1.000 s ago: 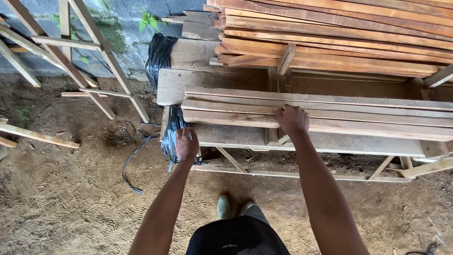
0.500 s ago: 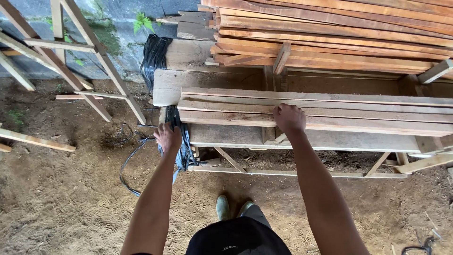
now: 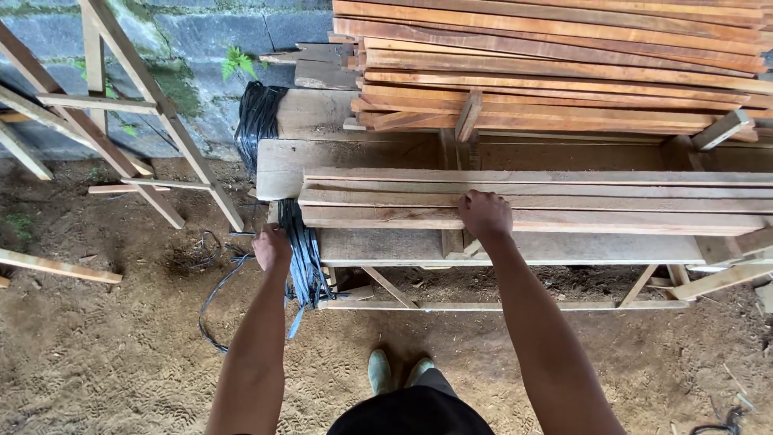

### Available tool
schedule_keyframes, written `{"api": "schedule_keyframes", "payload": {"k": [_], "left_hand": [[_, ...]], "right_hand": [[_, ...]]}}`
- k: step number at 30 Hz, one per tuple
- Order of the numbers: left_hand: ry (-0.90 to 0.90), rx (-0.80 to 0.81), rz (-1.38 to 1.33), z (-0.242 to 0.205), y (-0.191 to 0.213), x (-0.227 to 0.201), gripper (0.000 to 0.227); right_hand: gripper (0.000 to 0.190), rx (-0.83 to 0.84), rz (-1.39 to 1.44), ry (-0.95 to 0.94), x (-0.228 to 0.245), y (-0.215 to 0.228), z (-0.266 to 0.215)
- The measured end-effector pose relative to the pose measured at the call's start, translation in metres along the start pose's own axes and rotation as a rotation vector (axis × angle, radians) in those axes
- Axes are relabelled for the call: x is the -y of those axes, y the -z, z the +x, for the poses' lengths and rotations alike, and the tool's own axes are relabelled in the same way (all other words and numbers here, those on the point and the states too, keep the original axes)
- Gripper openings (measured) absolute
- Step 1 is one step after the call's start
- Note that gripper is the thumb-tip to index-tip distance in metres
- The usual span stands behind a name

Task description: Organizing thin wood planks into a small stack and tying them together with rubber strips to form a bundle.

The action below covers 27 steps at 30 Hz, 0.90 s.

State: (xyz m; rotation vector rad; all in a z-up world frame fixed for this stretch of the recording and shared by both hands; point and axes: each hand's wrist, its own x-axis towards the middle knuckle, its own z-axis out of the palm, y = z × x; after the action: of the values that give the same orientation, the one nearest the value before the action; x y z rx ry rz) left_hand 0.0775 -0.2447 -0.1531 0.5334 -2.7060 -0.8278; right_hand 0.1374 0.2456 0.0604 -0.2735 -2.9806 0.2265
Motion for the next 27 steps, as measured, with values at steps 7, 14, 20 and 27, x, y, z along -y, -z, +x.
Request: {"api": "schedule_keyframes", "payload": {"k": [7,14,20,27], "left_hand": [[0.119,0.025,0.029,0.008,0.006,-0.021,0.026],[-0.110,-0.126,-0.347,-0.024,0.092,-0.118,0.020],[-0.261,-0.029,-0.657,-0.061,0.147,-0.200,0.011],[-0.494,0.166,-0.711,-0.111,0.160,-0.258,0.011]], "right_hand": [[0.034,-0.009,-0.001,0.005,-0.002,-0.003,0.001],[0.033,-0.047,-0.003,0.008,-0.003,-0.007,0.001],[0.032,-0.081,0.017,0.019,-0.005,-0.012,0.003],[0.027,-0.105,0.053,0.113,-0.002,-0.005,-0.005]]}}
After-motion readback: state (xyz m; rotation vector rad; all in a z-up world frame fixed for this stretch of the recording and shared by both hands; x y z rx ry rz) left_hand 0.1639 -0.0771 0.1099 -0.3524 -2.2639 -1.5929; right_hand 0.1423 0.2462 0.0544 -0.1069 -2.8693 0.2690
